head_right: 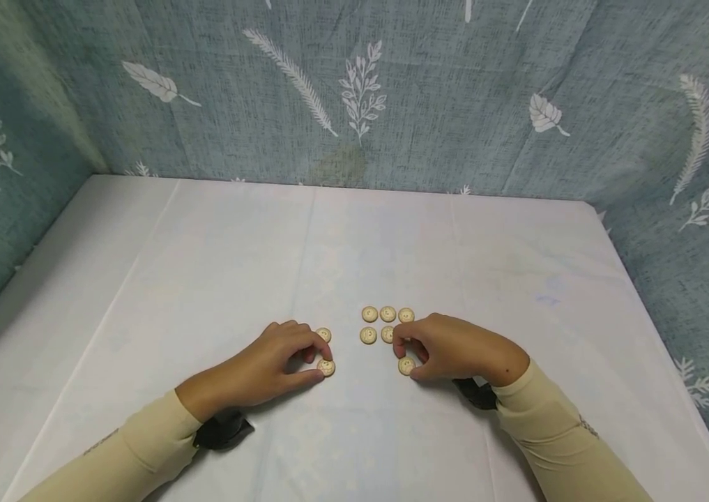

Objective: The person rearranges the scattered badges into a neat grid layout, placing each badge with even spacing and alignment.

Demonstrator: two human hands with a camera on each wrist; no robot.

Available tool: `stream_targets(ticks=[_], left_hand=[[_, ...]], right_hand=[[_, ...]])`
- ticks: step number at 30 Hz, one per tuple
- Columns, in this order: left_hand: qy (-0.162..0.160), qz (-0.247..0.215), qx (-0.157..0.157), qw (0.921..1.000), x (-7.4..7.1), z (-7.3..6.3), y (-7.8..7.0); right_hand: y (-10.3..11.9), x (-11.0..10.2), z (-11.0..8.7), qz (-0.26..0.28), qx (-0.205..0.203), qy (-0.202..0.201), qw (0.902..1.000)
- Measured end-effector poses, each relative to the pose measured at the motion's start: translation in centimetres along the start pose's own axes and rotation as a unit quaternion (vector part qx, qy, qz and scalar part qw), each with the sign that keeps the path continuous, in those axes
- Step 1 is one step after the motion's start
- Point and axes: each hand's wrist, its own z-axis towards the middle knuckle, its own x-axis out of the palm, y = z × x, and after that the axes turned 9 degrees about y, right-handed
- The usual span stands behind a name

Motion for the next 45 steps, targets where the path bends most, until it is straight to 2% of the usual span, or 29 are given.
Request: stream_targets(ticks=[9,19,32,39,45], left_hand=[[-0.002,0.000,0.004,1.0000,-0.24,0.02,-0.21],[0.000,-0.001,0.004,1.0000,-0.11,-0.08,-0.08],[-0.004,-0.002,0.005,1.0000,-0.12,-0.09,-0.17],[0.013,-0.015,-0.008,0.9998,0.07,-0.23,0.00],[-0.001,-0.006,0.000,1.0000,0.06,-0.12,-0.04]], right_hand=[[0.23,0.07,0.06,-0.013,0.002,0.000,0.9999],[0.02,0.09,0.14,-0.036,0.001,-0.026,0.9990],[0.05,-0.29,-0.07,-0.039,0.001,-0.028,0.9988],[-0.06,-0.25,0.02,-0.024,0.006,-0.016,0.9996],[-0.23,-0.17,0.11,-0.029,0.009,-0.025,0.9992]])
